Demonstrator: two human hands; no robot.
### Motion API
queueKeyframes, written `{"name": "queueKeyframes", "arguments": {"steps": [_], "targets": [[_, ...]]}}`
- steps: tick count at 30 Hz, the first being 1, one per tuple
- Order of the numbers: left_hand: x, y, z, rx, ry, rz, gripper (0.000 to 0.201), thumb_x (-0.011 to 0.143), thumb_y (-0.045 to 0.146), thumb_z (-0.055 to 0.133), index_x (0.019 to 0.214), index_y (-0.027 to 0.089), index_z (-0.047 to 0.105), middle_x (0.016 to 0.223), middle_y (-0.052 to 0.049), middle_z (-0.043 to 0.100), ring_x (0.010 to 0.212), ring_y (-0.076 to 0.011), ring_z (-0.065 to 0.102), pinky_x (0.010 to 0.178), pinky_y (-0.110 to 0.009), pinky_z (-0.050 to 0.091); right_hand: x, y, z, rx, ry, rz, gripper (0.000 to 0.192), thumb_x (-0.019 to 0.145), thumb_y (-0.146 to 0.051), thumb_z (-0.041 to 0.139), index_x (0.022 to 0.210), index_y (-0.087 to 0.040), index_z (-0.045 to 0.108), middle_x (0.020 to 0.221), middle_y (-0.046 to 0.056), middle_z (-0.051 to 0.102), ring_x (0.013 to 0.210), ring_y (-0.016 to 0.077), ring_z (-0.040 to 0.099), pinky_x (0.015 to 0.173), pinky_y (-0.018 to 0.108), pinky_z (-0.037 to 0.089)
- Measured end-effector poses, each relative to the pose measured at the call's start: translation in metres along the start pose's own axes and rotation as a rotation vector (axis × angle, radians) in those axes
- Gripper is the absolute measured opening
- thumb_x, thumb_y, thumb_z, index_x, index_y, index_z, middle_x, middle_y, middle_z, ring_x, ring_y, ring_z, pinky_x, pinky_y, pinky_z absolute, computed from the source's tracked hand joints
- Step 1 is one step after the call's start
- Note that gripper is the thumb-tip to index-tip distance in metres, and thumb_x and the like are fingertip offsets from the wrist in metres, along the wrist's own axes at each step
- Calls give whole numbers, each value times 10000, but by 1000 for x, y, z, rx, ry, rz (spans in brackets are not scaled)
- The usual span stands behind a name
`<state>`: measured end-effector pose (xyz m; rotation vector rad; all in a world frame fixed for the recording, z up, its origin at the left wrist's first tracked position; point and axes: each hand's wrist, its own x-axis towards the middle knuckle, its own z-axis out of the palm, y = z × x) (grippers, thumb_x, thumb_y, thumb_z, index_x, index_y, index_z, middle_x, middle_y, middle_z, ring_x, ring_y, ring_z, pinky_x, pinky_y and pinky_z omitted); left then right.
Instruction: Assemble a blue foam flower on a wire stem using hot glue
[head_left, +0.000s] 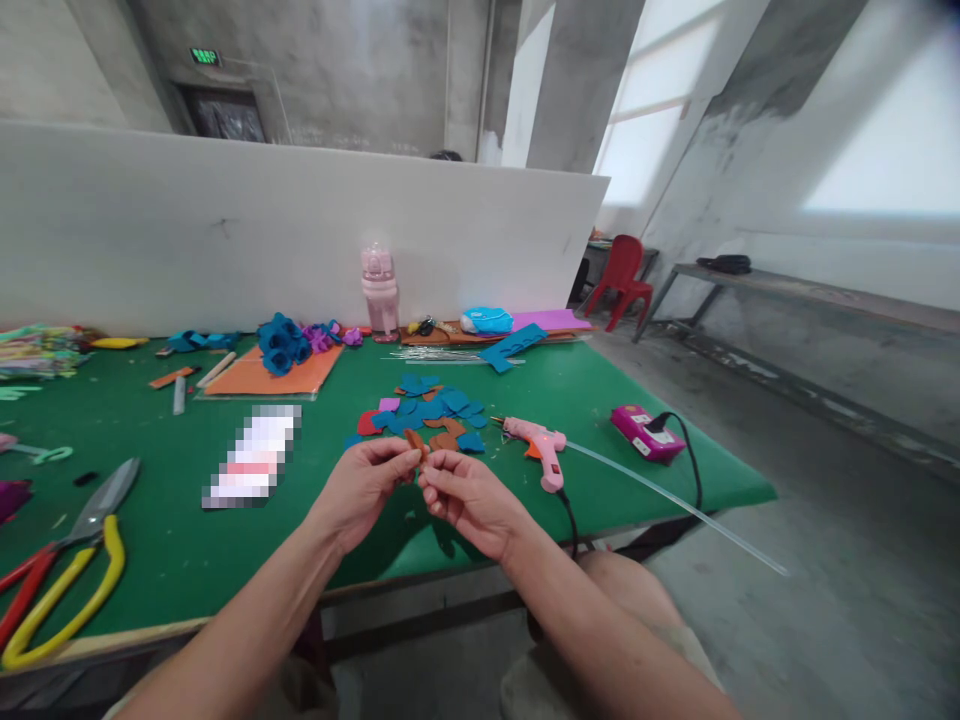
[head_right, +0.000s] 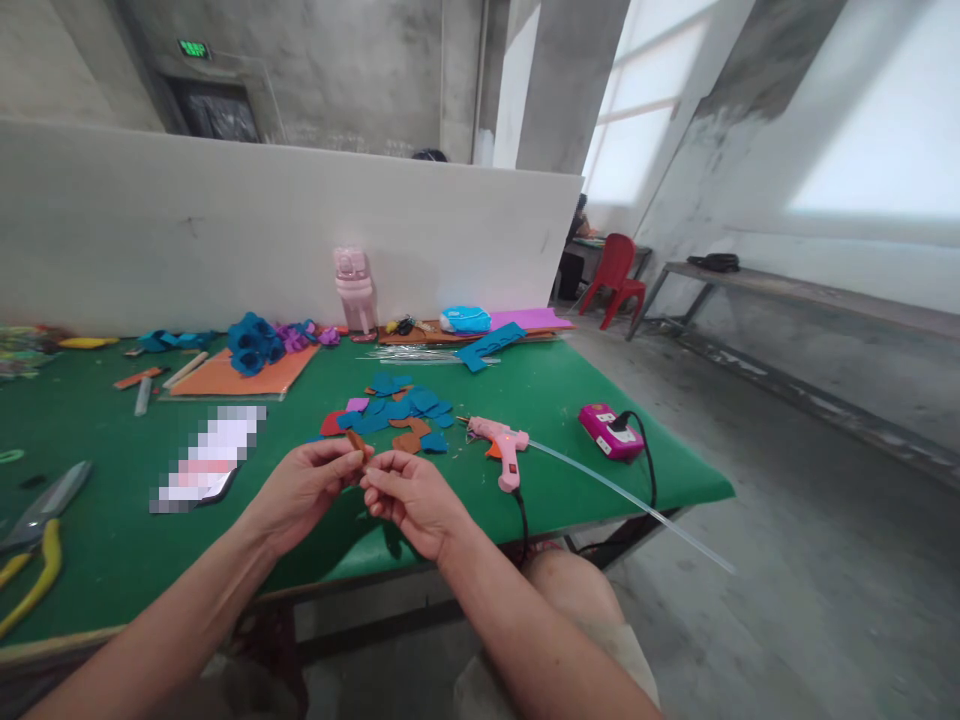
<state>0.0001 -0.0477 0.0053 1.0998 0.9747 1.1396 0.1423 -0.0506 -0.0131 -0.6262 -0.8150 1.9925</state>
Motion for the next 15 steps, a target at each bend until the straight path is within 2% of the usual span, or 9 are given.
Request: {"name": "queueKeyframes", "arguments": {"steps": [15], "targets": [[-1,-1,3,-107,-37,59,139,654,179,665,583,137,553,599,15,541,590,-83,488,576,-213,385,-3,-4,0,43,-78,48,206,640,-198,709,747,-125,548,651,-24,569,499,15,501,470,113,393]]}}
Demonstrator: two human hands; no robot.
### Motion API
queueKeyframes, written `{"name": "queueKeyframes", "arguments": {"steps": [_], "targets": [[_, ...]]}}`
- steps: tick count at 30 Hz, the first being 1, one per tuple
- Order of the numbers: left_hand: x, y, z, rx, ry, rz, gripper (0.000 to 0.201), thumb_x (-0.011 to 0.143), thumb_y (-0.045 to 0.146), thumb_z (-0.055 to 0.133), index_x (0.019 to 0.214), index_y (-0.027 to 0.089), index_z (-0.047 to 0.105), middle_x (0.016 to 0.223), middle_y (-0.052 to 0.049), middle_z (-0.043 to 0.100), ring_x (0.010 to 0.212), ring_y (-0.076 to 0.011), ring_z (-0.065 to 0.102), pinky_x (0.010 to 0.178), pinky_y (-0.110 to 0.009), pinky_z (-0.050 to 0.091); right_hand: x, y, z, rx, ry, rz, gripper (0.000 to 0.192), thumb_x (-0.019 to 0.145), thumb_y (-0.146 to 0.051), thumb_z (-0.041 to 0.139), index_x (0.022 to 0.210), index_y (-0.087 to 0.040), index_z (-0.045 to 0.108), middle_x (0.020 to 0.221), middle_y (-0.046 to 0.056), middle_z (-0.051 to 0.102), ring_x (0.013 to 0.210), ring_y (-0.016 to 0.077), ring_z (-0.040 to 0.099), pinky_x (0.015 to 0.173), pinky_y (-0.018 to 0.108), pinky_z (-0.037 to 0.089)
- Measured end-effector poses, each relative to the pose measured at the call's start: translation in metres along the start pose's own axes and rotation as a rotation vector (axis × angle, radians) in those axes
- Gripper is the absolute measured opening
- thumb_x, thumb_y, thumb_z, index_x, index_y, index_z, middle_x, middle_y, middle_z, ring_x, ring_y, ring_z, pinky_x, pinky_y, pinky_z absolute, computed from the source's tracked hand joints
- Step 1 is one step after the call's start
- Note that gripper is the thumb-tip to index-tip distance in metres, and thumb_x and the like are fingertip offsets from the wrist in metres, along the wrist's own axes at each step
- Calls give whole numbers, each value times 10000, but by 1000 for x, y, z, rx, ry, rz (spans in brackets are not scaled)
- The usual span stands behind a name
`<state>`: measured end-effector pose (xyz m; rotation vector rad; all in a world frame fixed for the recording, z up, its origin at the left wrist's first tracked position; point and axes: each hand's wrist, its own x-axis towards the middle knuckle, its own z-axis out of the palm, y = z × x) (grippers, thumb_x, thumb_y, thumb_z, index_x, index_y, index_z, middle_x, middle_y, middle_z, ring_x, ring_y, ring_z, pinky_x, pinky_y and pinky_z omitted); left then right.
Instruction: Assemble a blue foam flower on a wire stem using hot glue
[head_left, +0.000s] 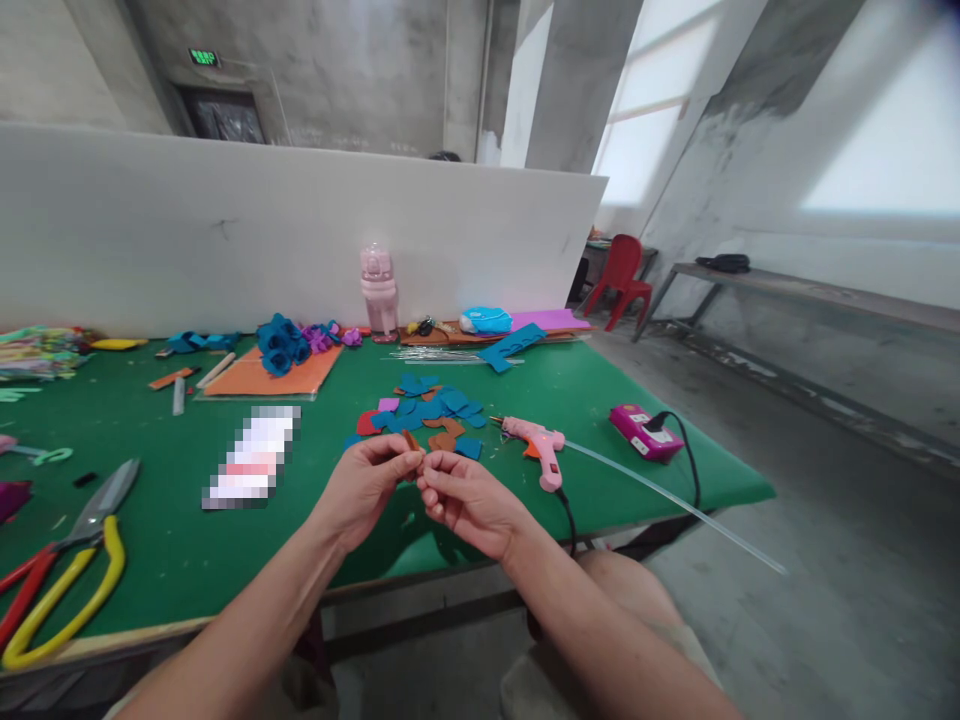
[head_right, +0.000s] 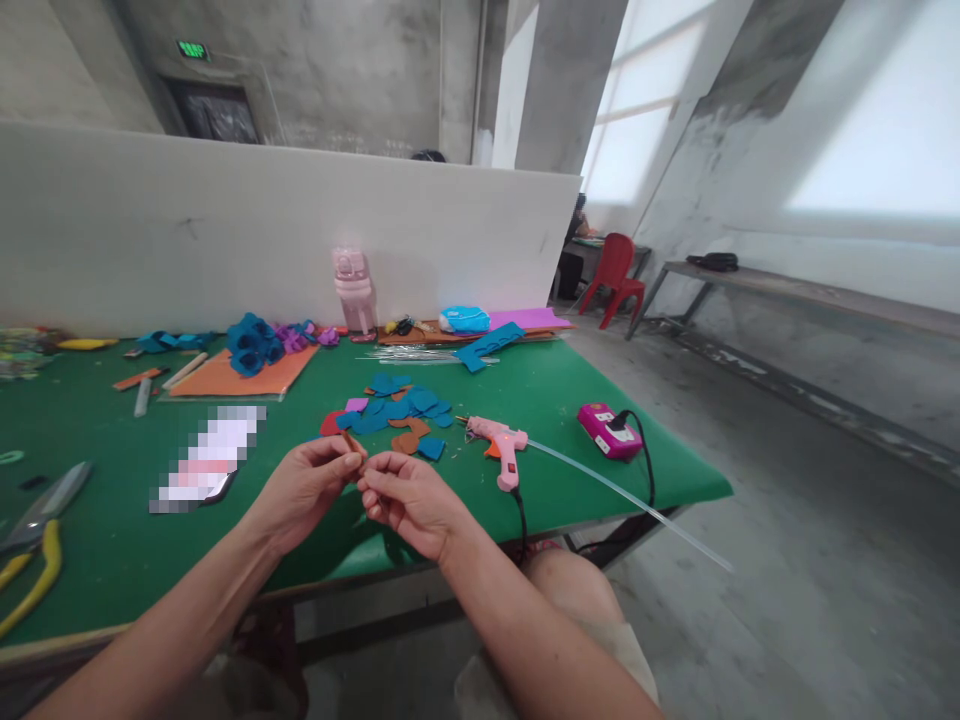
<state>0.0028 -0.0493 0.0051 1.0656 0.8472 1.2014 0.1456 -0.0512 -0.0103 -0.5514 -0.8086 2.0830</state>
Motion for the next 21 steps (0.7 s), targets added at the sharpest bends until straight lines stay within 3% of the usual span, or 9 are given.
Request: {"name": "queueKeyframes", "arguments": {"steps": [9,12,15,21], "targets": [[1,1,2,-32,75,46,151,626,178,684,585,142,543,627,33,524,579,-62,456,548,-186,368,1,1,2,-282,135,-157,242,632,-321,698,702,-139,553,593,-24,570,477,51,516,460,165,408],[3,0,-2,-20,65,-1,111,624,197,690,683,143,614,694,15,562,589,-61,466,564,-191,379,2,1,1,-259,167,-151,257,619,-335,704,701,-140,558,585,-28,566,469,45,511,456,159,405],[5,1,-8,8,103,-42,226,598,209,711,807,139,656,698,-6,593,591,-67,479,585,-201,389,4,1,-1,-214,181,-132,261,609,-326,713,700,-136,559,599,-24,570,471,38,509,447,147,399],[5,3,-7,64,143,-74,219,572,244,726,757,135,677,617,2,577,545,-61,449,536,-195,364,4,3,-2,-177,166,-112,244,617,-303,713,703,-132,562,610,-17,573,480,36,510,450,138,409]]}}
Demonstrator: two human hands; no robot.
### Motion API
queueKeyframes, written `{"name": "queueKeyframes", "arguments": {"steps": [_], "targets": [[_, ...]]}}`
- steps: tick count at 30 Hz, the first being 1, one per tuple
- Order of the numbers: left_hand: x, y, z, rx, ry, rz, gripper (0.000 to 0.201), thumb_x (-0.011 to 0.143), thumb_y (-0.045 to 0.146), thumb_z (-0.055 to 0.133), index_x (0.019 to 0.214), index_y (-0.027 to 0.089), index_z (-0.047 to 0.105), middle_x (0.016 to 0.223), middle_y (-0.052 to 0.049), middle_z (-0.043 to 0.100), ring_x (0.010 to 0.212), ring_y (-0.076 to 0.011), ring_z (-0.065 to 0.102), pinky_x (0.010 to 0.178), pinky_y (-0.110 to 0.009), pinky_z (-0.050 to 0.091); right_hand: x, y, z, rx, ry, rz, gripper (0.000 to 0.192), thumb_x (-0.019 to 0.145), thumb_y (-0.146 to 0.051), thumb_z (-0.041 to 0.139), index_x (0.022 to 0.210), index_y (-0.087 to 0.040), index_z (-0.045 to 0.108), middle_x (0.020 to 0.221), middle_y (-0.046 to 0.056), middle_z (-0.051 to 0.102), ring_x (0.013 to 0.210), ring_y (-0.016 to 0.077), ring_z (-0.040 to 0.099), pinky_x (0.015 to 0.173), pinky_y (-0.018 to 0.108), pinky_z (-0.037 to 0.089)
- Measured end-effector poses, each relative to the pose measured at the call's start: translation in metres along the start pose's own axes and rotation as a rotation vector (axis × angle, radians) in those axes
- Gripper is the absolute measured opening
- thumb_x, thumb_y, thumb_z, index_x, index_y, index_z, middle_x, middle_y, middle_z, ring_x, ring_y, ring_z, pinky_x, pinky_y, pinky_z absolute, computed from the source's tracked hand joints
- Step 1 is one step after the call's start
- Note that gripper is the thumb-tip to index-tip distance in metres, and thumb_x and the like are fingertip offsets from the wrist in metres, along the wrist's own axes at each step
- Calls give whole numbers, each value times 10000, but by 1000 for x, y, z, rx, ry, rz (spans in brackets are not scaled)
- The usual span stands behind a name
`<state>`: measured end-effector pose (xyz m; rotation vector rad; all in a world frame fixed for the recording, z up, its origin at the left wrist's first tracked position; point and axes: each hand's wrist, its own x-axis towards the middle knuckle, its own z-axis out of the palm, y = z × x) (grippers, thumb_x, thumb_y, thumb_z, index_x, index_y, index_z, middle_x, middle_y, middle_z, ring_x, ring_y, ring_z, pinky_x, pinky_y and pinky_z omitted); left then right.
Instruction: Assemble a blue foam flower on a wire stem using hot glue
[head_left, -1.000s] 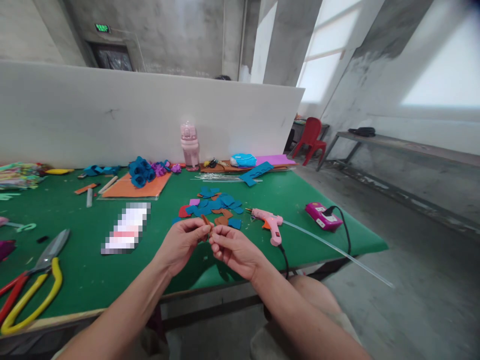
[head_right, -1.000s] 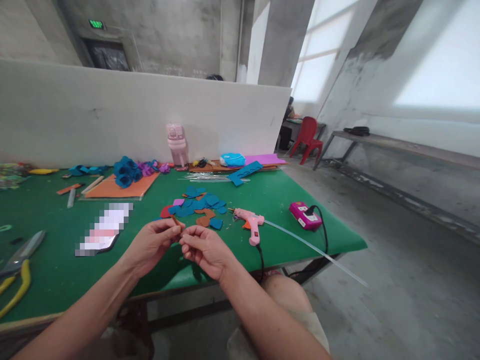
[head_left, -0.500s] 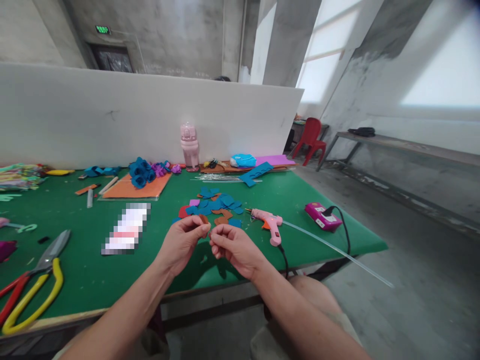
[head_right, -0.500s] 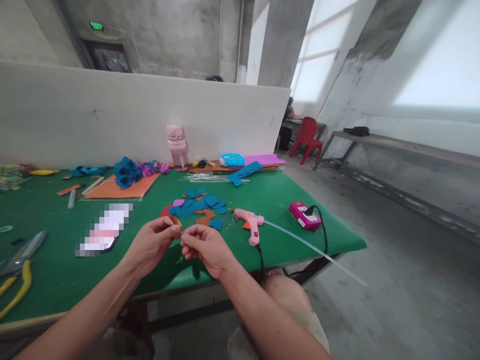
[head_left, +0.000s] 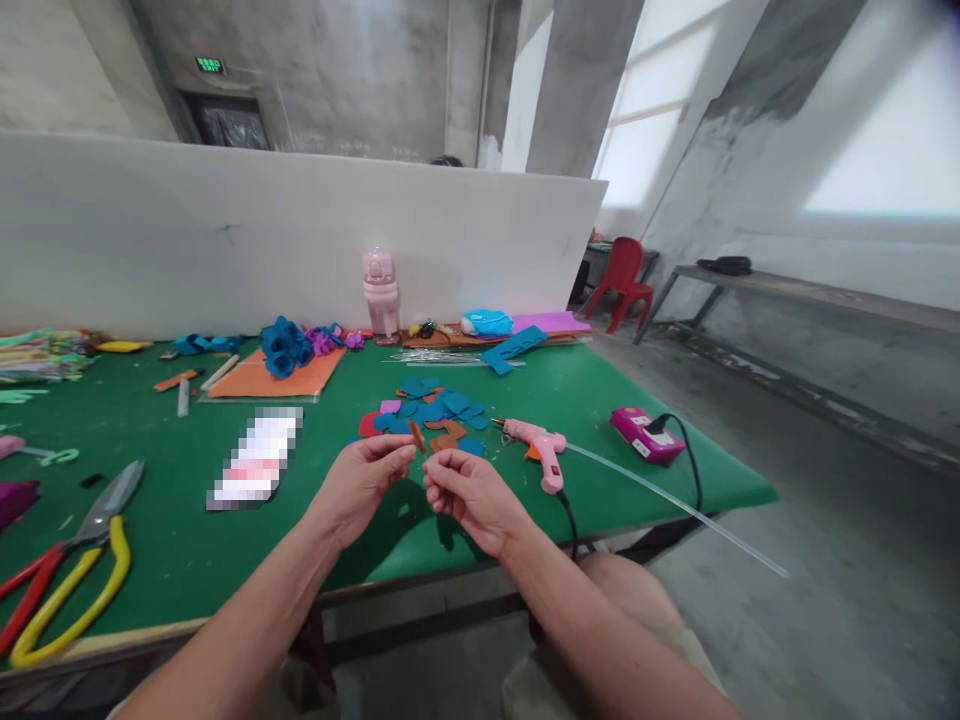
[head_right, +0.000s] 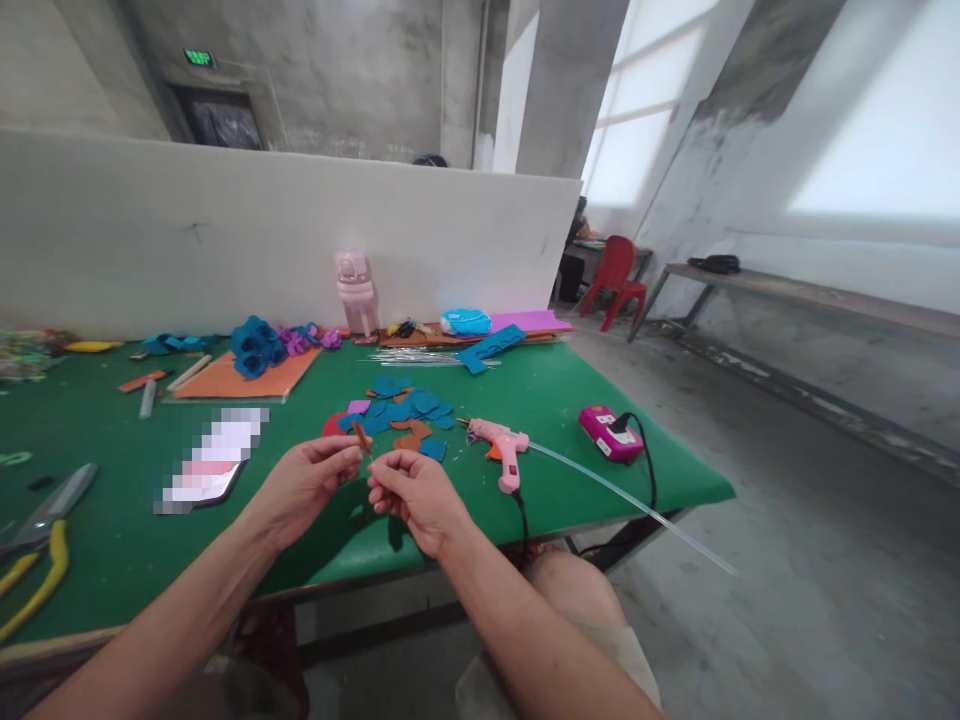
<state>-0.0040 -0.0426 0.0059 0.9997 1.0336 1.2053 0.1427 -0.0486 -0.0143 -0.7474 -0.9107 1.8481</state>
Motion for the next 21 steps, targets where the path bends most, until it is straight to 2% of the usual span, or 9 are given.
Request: {"name": "queueKeyframes", "arguments": {"steps": [7,15,21], "targets": [[-2,0,5,57,-31,14,178,598,278,706,687,128,672,634,-13,572,537,-65,422,503,-197,342,-1,1,0,52,-29,61,254,609,-287,724,704,-130,550,612,-21,565,477,29,502,444,125,409],[-3,0,6,-40,-54,1,165,572,246,725,587,130,609,616,3,550,533,-63,434,499,-191,339,-3,1,0,135,-129,132,229,639,-269,712,709,-131,543,625,-29,554,475,17,491,454,117,402],[-8,3,10,-78,-191,19,158,669,257,657,655,140,551,648,13,490,572,-69,438,532,-188,365,-4,1,0,140,-166,145,219,654,-268,700,729,-126,551,619,-36,543,470,10,486,452,112,388]]}}
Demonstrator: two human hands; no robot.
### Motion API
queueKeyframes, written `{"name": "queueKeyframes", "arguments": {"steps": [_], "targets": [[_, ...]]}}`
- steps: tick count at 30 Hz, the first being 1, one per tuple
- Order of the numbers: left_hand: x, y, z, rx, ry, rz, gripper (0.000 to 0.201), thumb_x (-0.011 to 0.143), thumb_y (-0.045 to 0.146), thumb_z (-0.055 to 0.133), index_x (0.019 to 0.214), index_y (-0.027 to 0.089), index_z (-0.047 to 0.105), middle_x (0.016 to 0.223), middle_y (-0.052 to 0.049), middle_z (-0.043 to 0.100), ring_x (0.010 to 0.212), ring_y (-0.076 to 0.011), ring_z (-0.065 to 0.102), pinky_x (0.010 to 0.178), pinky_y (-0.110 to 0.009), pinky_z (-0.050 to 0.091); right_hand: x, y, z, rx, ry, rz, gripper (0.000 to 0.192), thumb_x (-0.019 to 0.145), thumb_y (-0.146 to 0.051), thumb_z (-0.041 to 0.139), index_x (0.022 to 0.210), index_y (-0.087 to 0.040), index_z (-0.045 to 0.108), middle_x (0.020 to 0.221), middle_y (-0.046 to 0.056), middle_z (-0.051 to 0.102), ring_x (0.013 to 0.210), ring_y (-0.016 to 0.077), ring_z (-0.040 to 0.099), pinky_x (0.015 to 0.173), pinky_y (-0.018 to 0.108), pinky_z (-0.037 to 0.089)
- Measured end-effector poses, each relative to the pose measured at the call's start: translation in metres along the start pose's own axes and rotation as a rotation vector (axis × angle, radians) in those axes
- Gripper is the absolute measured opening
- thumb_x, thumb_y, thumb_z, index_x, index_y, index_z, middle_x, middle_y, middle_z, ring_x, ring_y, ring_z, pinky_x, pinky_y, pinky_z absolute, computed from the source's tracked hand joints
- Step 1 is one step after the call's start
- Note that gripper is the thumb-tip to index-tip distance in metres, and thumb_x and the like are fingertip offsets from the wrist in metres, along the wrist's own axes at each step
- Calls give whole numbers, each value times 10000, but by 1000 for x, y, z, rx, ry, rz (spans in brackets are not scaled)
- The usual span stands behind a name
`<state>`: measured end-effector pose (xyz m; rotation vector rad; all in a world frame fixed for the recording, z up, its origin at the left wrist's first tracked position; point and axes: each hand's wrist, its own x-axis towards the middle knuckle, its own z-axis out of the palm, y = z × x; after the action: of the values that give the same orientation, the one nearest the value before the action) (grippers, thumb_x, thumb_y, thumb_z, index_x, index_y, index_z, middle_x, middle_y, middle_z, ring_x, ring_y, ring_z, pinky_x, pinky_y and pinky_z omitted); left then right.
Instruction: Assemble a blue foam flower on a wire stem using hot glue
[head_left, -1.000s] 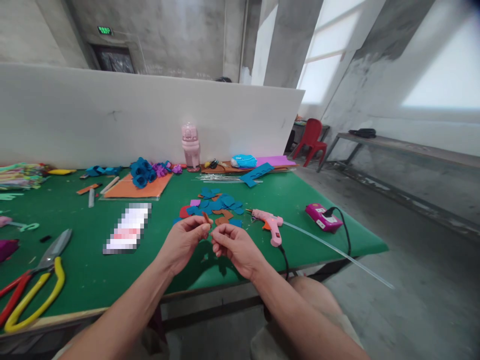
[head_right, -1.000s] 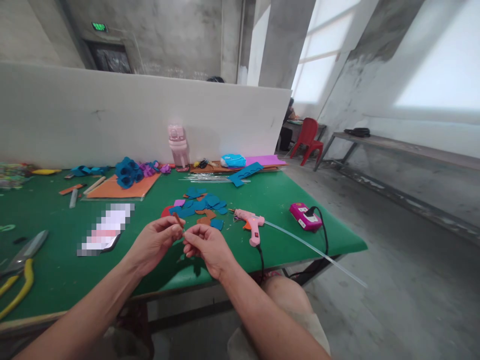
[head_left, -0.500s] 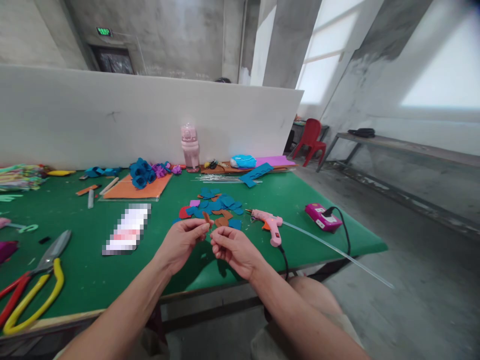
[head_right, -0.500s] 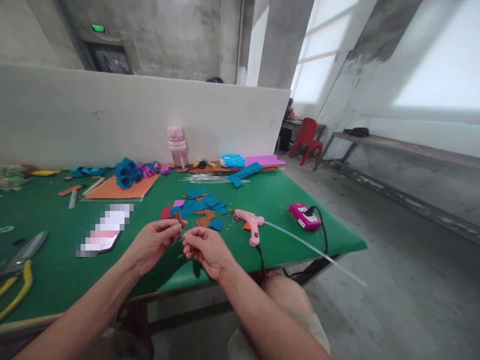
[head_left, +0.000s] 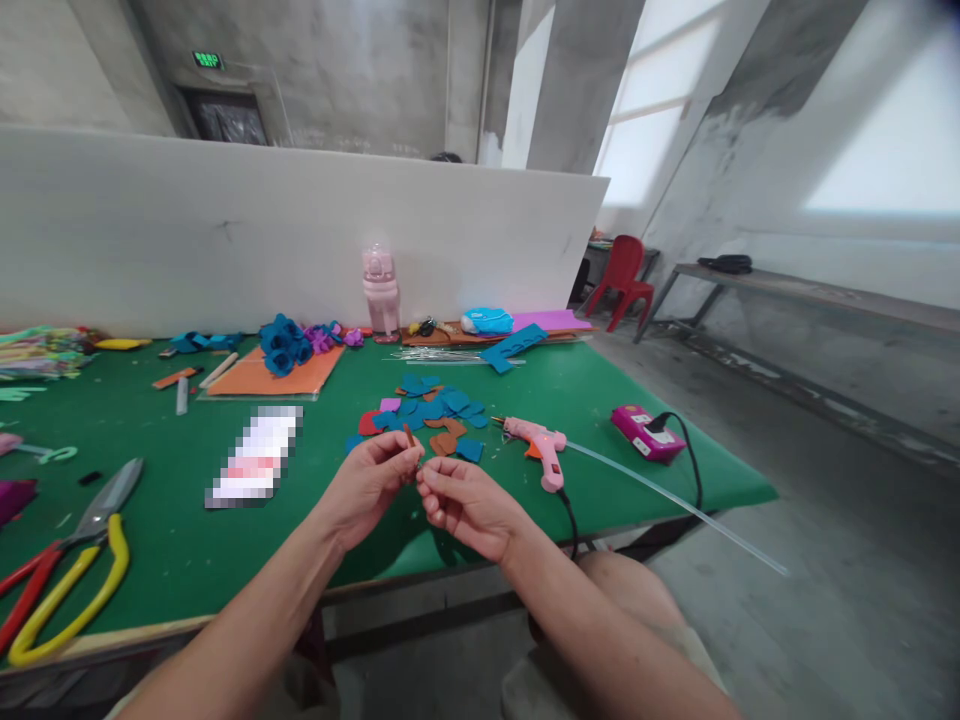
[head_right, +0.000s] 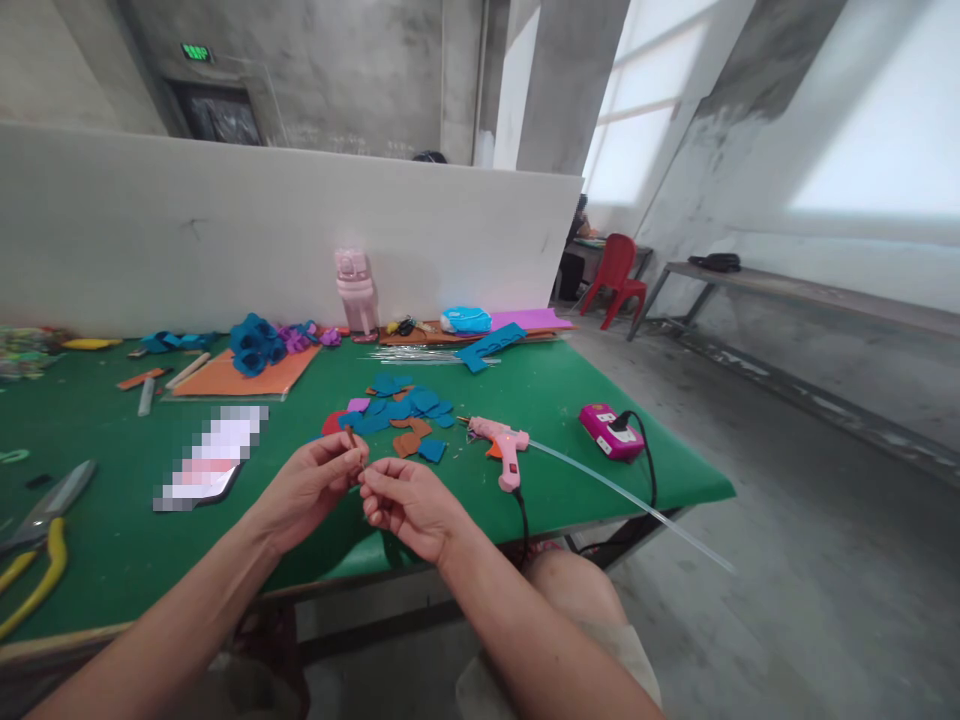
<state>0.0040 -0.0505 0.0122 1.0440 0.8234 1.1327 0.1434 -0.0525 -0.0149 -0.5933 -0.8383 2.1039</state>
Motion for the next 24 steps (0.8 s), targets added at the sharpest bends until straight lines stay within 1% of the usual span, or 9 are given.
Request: {"name": "queueKeyframes", "arguments": {"steps": [3,5,7,9,10,14,18,21,24], "targets": [[-1,-1,3,63,-37,44,141,726,281,596,715,150,544,656,16,460,590,-76,429,556,-197,373,0,-1,1,-69,15,-37,228,657,-293,691,736,-128,556,619,-35,550,471,21,499,454,128,397],[-1,-4,5,135,4,96,153,739,297,578,705,154,535,645,22,442,586,-77,410,559,-196,368,0,-1,1,-175,59,-90,242,655,-322,683,726,-132,551,612,-28,568,477,40,521,462,150,408],[1,-8,6,197,76,135,177,734,316,579,678,155,530,628,27,435,579,-79,396,555,-193,359,1,-3,1,-292,120,-139,255,652,-347,677,712,-136,549,601,-18,588,482,56,538,477,169,416],[2,-9,7,241,122,139,182,725,334,584,711,154,564,642,21,465,592,-86,408,566,-197,358,1,-4,-1,-362,162,-165,268,647,-370,672,707,-136,556,597,-10,601,486,63,543,490,180,420],[3,-9,6,259,125,126,193,724,344,581,759,154,589,657,15,486,602,-89,417,577,-200,360,1,-4,-2,-373,173,-173,274,648,-381,667,712,-135,563,602,-7,605,490,64,544,497,184,422],[3,-4,3,299,70,69,318,729,378,562,966,173,613,707,7,537,605,-88,433,587,-205,361,1,-6,-5,-368,192,-213,272,664,-386,654,746,-138,581,622,-1,613,509,64,548,511,184,426],[4,2,1,306,63,90,355,692,381,599,984,179,601,715,10,546,566,-73,436,531,-197,351,-2,-10,-2,-379,189,-239,267,658,-379,661,740,-138,581,623,-1,614,508,62,545,506,177,423],[4,6,5,326,124,125,364,654,387,630,939,162,601,674,18,542,521,-63,439,498,-196,346,-3,-11,1,-358,211,-280,277,630,-376,682,734,-140,581,613,-3,612,499,61,537,497,176,425],[-4,9,12,349,203,189,387,633,392,648,940,164,592,644,28,536,519,-66,455,488,-192,349,-3,-7,-2,-258,336,-381,290,592,-372,704,704,-141,571,606,-8,605,483,56,529,481,173,428]]}}
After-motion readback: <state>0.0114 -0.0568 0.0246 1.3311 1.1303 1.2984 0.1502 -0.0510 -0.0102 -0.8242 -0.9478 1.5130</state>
